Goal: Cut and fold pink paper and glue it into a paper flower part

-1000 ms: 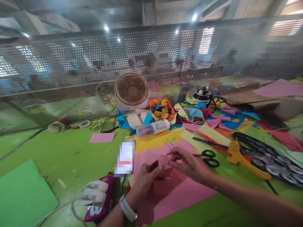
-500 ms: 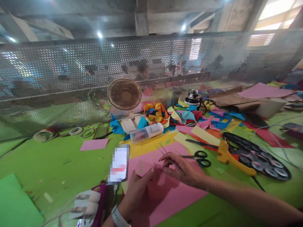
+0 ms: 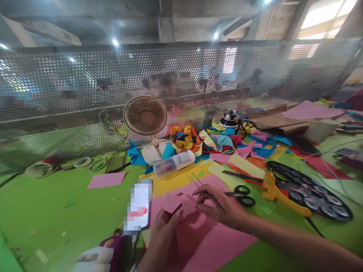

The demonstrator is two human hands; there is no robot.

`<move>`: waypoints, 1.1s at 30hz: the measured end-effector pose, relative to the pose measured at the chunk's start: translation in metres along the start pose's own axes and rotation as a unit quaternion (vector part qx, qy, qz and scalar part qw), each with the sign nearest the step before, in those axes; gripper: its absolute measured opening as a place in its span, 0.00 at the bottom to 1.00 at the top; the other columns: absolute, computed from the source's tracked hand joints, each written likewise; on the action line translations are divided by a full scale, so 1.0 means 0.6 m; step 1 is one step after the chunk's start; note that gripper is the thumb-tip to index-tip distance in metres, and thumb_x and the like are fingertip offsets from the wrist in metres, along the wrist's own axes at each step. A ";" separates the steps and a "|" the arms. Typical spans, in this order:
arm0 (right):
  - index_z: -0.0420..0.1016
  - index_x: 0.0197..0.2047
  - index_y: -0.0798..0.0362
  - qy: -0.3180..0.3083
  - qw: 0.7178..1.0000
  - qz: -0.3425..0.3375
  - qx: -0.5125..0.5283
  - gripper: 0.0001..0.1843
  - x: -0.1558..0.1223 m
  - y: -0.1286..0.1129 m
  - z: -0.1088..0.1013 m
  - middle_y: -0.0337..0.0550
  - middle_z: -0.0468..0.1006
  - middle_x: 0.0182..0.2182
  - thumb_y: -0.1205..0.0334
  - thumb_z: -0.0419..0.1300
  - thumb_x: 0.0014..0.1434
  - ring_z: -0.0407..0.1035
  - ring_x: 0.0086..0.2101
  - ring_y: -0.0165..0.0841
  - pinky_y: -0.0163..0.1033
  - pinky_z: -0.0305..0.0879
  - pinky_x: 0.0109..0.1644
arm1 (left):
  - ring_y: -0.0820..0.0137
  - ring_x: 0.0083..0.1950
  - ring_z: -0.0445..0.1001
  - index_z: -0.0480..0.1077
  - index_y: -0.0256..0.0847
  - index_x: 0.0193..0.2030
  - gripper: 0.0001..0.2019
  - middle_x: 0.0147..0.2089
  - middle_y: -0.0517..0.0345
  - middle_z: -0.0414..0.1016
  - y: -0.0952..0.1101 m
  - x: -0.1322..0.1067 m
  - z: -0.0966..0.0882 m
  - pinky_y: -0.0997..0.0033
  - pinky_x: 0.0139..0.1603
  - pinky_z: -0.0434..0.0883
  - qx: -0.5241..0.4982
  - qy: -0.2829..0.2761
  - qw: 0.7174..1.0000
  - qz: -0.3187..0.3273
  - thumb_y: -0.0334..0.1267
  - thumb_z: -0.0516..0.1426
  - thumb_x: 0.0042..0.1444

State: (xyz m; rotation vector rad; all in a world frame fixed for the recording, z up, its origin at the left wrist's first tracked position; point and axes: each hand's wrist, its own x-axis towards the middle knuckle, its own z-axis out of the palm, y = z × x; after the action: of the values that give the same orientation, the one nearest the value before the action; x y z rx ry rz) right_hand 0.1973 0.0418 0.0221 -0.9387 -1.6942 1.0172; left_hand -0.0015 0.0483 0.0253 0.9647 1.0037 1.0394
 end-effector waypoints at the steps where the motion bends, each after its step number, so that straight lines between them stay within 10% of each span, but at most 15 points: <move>1: 0.64 0.50 0.51 0.020 1.000 -0.003 -0.014 0.14 0.006 0.001 -0.007 0.41 0.72 0.35 0.63 0.57 0.60 0.69 0.37 0.31 0.36 0.65 0.42 | 0.59 0.43 0.76 0.73 0.40 0.39 0.20 0.41 0.51 0.78 0.003 0.002 0.000 0.65 0.43 0.72 -0.010 0.015 1.000 -0.014 0.48 0.66 0.42; 10: 0.65 0.48 0.52 0.241 0.946 -0.021 -0.218 0.13 0.052 0.009 -0.120 0.41 0.74 0.32 0.59 0.55 0.60 0.71 0.33 0.33 0.38 0.66 0.40 | 0.64 0.42 0.76 0.73 0.42 0.45 0.20 0.40 0.52 0.78 0.015 0.009 -0.003 0.72 0.37 0.72 0.011 0.081 0.996 -0.022 0.48 0.64 0.46; 19: 0.69 0.48 0.52 0.291 0.808 -0.055 -0.510 0.12 0.066 0.055 -0.177 0.48 0.77 0.42 0.61 0.52 0.61 0.70 0.43 0.41 0.47 0.61 0.51 | 0.63 0.40 0.76 0.73 0.42 0.45 0.22 0.38 0.53 0.78 0.008 0.020 -0.020 0.70 0.38 0.73 0.028 0.067 0.996 -0.047 0.47 0.65 0.43; 33: 0.69 0.33 0.51 -0.188 0.853 -0.027 -0.487 0.07 0.035 0.007 -0.089 0.38 0.76 0.23 0.71 0.52 0.55 0.69 0.25 0.30 0.35 0.51 0.29 | 0.63 0.41 0.76 0.73 0.40 0.44 0.21 0.38 0.53 0.78 0.014 0.016 -0.011 0.71 0.38 0.73 0.041 0.066 0.996 -0.032 0.45 0.65 0.42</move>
State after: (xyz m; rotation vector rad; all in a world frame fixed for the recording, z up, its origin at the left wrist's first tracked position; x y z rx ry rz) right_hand 0.2424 0.0740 0.0374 -1.3480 -2.6328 0.2280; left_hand -0.0080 0.0603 0.0296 0.9346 1.1864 1.0253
